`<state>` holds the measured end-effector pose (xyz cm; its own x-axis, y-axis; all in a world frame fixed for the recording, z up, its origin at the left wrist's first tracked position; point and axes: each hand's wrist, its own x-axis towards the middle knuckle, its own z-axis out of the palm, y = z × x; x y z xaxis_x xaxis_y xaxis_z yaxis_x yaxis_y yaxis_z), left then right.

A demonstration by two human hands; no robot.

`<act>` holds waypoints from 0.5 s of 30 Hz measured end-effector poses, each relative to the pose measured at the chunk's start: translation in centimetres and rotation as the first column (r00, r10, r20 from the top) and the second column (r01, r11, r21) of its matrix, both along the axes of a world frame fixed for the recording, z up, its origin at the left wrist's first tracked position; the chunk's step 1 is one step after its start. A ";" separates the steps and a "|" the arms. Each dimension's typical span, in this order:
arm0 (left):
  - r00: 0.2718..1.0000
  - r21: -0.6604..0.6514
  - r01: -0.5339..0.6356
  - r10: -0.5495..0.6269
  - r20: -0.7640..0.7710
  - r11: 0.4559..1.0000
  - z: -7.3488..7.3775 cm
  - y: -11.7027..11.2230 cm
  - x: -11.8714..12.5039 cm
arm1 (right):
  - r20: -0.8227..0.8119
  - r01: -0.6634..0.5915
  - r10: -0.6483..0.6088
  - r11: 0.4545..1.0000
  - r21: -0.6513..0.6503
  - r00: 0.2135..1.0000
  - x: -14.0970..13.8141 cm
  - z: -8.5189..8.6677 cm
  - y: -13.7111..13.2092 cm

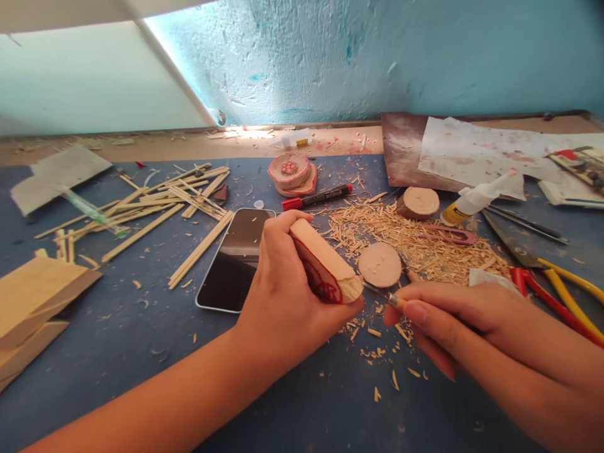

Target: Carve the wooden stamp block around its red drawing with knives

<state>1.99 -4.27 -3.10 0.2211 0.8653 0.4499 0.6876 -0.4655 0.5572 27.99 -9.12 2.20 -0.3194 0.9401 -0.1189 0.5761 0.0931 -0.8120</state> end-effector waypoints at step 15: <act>1.000 0.032 0.007 -0.007 -0.005 0.999 0.2 0.0 0.0 | 0.086 -0.064 0.049 0.980 0.187 0.995 0.3 -0.4 -0.6</act>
